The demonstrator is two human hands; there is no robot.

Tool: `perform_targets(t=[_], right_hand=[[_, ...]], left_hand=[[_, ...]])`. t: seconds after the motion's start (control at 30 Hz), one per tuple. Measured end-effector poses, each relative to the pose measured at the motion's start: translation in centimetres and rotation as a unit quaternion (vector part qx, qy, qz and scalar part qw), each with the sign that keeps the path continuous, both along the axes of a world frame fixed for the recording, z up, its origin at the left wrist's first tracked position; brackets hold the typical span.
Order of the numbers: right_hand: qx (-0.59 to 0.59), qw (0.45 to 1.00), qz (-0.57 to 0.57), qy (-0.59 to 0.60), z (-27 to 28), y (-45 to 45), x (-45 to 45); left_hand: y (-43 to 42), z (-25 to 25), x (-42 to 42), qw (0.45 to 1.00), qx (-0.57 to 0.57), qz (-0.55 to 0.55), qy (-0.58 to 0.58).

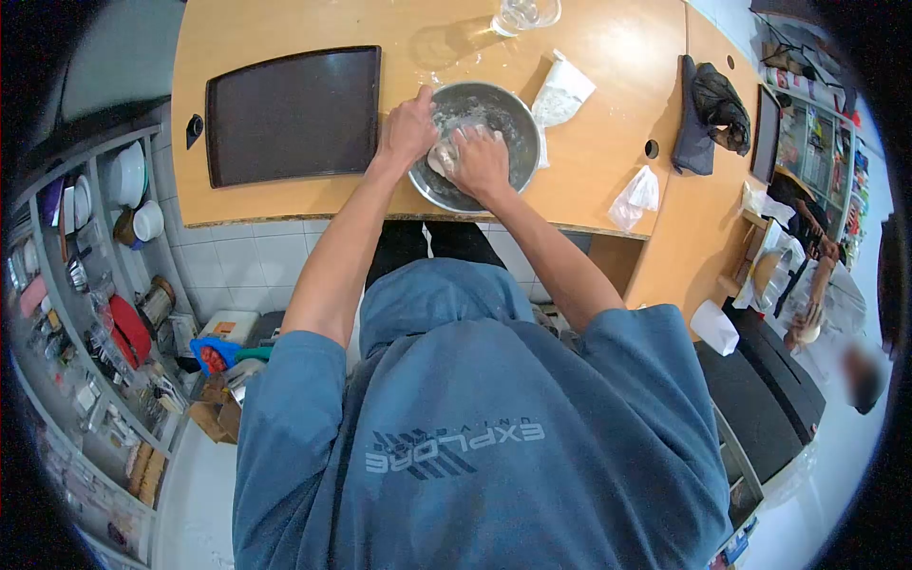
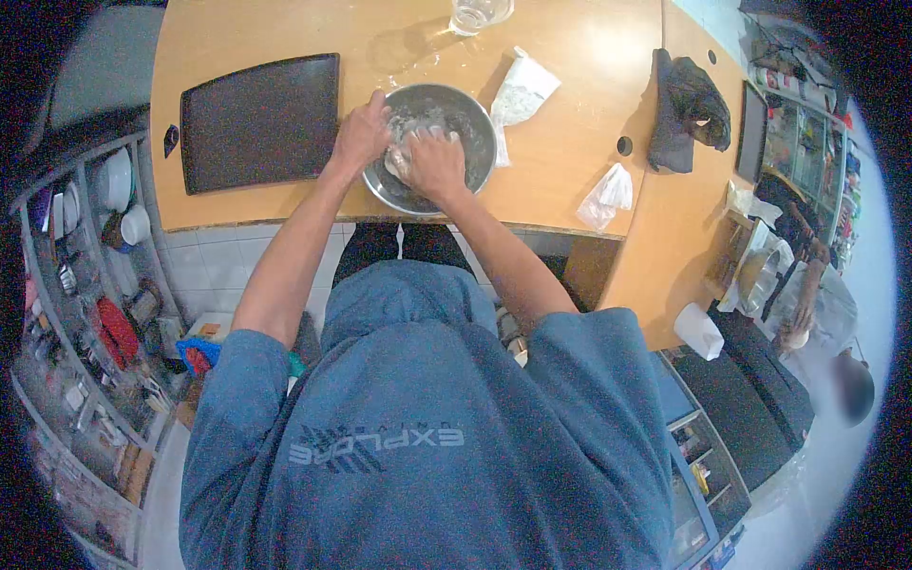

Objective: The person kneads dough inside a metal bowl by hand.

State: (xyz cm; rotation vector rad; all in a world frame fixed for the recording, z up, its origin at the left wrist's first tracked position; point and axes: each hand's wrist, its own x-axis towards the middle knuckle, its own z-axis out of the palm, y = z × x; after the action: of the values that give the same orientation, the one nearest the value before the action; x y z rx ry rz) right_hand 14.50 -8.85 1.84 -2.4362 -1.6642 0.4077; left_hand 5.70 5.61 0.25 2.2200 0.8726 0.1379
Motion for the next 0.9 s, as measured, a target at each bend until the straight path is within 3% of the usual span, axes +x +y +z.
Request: perform_targets(t=[0.3,0.9], right_hand=[[-0.091,0.994,-0.017,0.055,-1.2,-1.3,-0.6],[-0.067,0.984,-0.163,0.021,-4.1,1.8,0.5]], left_hand=[[-0.7,0.6,0.1,1.000,-0.011,0.000,-0.009],[-0.8,1.1,-0.6,0.999,-0.031,-0.008,-0.017]])
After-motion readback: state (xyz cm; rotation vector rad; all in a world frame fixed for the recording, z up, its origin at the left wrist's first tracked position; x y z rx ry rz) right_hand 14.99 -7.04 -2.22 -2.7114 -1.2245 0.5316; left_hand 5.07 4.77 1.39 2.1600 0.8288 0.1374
